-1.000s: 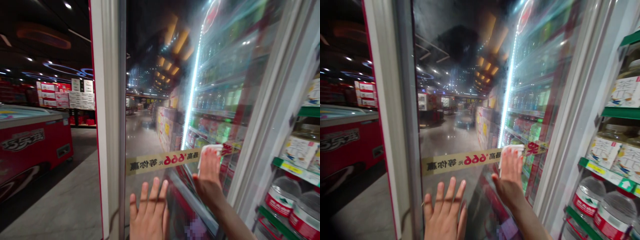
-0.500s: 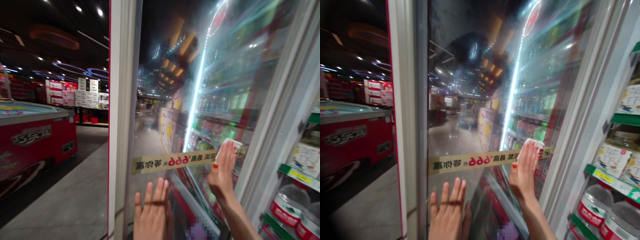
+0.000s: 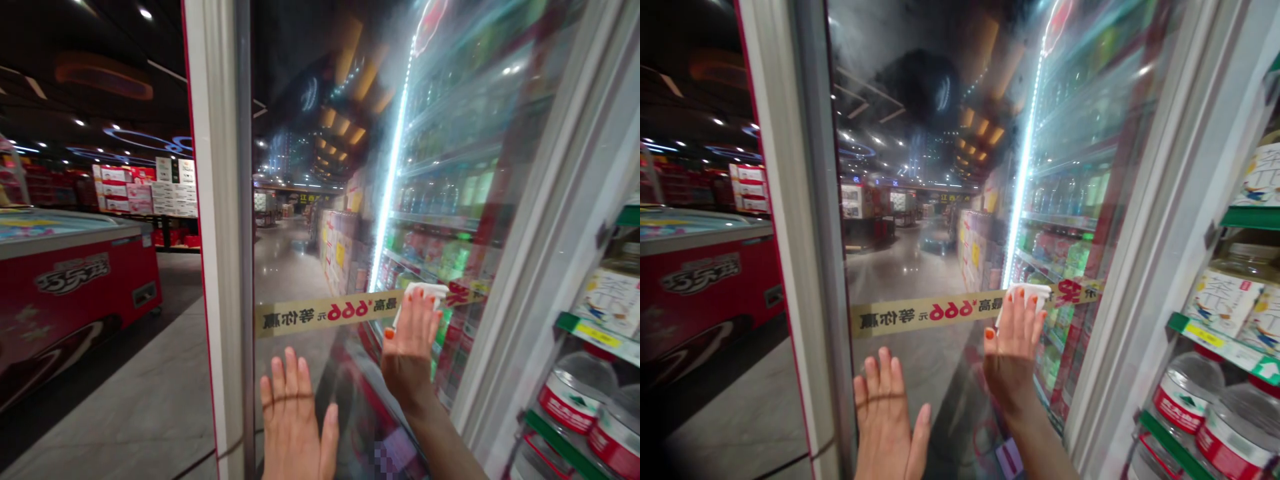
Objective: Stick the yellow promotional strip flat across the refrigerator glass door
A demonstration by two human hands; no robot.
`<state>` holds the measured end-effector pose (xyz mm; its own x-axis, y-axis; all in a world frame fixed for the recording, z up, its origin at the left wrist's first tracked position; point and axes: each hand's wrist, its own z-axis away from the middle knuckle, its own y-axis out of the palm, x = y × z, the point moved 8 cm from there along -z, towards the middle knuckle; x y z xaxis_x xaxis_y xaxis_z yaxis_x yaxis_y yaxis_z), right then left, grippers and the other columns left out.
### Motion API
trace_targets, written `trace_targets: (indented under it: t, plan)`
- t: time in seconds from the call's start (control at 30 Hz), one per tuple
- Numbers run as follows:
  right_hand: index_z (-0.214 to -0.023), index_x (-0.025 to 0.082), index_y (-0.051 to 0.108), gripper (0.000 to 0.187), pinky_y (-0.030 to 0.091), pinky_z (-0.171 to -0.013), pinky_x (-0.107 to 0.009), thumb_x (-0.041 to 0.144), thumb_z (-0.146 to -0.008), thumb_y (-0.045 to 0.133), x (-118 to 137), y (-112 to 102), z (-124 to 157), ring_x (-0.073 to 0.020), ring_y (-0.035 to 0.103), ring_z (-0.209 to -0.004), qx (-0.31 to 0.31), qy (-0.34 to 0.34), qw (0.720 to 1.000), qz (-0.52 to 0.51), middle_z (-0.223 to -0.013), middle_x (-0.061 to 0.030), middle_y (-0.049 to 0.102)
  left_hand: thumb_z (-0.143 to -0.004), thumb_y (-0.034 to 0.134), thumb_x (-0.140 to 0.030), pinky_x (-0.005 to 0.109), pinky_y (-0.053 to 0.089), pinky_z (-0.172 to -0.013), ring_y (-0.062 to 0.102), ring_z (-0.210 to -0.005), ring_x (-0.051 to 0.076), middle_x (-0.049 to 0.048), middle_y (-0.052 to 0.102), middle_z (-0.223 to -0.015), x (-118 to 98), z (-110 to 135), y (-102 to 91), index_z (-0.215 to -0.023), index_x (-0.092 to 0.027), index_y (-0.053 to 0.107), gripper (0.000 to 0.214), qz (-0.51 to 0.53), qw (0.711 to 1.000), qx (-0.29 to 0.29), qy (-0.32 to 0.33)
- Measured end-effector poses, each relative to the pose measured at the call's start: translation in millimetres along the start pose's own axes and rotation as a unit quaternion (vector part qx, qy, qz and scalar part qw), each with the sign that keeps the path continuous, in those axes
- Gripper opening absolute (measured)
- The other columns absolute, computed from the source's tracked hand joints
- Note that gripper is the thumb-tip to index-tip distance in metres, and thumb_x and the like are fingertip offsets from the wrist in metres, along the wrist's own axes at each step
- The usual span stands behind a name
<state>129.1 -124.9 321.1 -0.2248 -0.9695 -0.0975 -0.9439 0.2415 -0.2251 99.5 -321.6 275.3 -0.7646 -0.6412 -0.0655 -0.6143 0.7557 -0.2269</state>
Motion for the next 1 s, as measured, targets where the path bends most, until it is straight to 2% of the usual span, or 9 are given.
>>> trace_targets:
  t: [0.17,0.23,0.4,0.5,0.67,0.73,0.8,0.9,1.0]
  plan:
    - [-0.151,0.041,0.062,0.051,0.024,-0.138,-0.046,0.046,-0.101,0.054,97,4,50,-0.0222,0.030,-0.166,0.033,-0.249,0.966,-0.060,-0.160,0.0084,0.060,-0.101,0.039,-0.018,0.047,0.007,-0.141,0.007,-0.173,0.026,0.0172,0.004,-0.185,8,9,-5.8,-0.173,-0.004,0.006,0.081,0.061,0.998,-0.029,0.014]
    - [-0.144,0.049,0.065,0.045,0.018,-0.140,-0.036,0.052,-0.101,0.053,99,1,87,-0.0155,0.024,-0.167,0.026,-0.297,0.952,-0.067,-0.162,0.0184,0.056,-0.100,0.043,-0.022,0.049,0.009,-0.141,0.008,-0.173,0.026,0.0157,0.005,-0.185,13,18,-1.8,-0.174,-0.008,0.007,0.083,0.041,0.999,-0.016,0.029]
    - [-0.164,0.019,0.046,0.058,0.020,-0.136,-0.068,0.032,-0.108,0.040,-9,-3,48,-0.0335,0.026,-0.167,-0.019,-0.053,0.998,-0.024,-0.170,-0.0136,0.048,-0.097,0.052,-0.024,0.059,0.007,-0.140,0.007,-0.173,0.029,0.0171,0.013,-0.183,25,36,12.6,-0.175,-0.014,0.007,0.090,-0.001,0.999,0.031,-0.011]
    - [-0.168,0.020,0.041,0.061,0.034,-0.127,-0.076,0.029,-0.109,0.029,-32,0,3,-0.0372,0.038,-0.161,-0.024,0.105,0.994,-0.016,-0.167,-0.0189,0.049,-0.098,0.052,-0.023,0.062,0.008,-0.139,0.007,-0.173,0.030,0.0171,0.015,-0.183,22,39,15.7,-0.175,-0.016,0.006,0.090,0.004,0.999,0.034,-0.032]
    - [-0.155,0.039,0.058,0.053,0.020,-0.139,-0.056,0.046,-0.102,0.054,81,7,56,-0.0265,0.032,-0.165,0.020,-0.181,0.982,-0.048,-0.157,0.0027,0.063,-0.098,0.052,-0.025,0.061,0.007,-0.139,0.004,-0.173,0.029,0.0142,0.007,-0.184,20,39,15.6,-0.175,-0.018,0.005,0.091,-0.011,0.999,0.022,-0.040]
    - [-0.148,0.049,0.061,0.046,0.014,-0.141,-0.044,0.052,-0.103,0.052,89,3,94,-0.0171,0.026,-0.166,0.015,-0.257,0.965,-0.055,-0.153,0.0147,0.065,-0.098,0.055,-0.026,0.060,0.007,-0.139,0.003,-0.173,0.029,0.0144,0.007,-0.184,20,39,15.3,-0.176,-0.018,0.006,0.092,-0.014,0.999,0.023,-0.030]
    - [-0.156,0.042,0.055,0.051,0.011,-0.141,-0.046,0.047,-0.106,0.048,55,-1,100,-0.0168,0.023,-0.168,-0.004,-0.218,0.975,-0.046,-0.158,0.0107,0.062,-0.097,0.056,-0.026,0.058,0.006,-0.140,0.004,-0.173,0.029,0.0141,0.008,-0.184,20,38,14.8,-0.176,-0.019,0.007,0.093,-0.018,0.999,0.030,-0.022]
    - [-0.168,0.020,0.038,0.061,0.022,-0.134,-0.068,0.033,-0.108,0.037,-19,0,63,-0.0319,0.028,-0.166,-0.020,-0.054,0.998,-0.020,-0.166,-0.0144,0.052,-0.098,0.055,-0.021,0.057,0.003,-0.140,0.002,-0.173,0.027,0.0134,0.005,-0.184,19,33,14.0,-0.176,-0.018,0.004,0.093,-0.020,0.999,0.044,-0.026]
    - [-0.168,0.015,0.039,0.062,0.030,-0.126,-0.078,0.033,-0.109,0.030,-31,9,31,-0.0408,0.034,-0.162,0.009,0.048,0.999,-0.011,-0.169,-0.0231,0.046,-0.098,0.055,-0.019,0.057,0.001,-0.140,-0.001,-0.173,0.025,0.0132,0.003,-0.184,19,31,14.8,-0.175,-0.018,0.003,0.093,-0.021,0.998,0.049,-0.031]
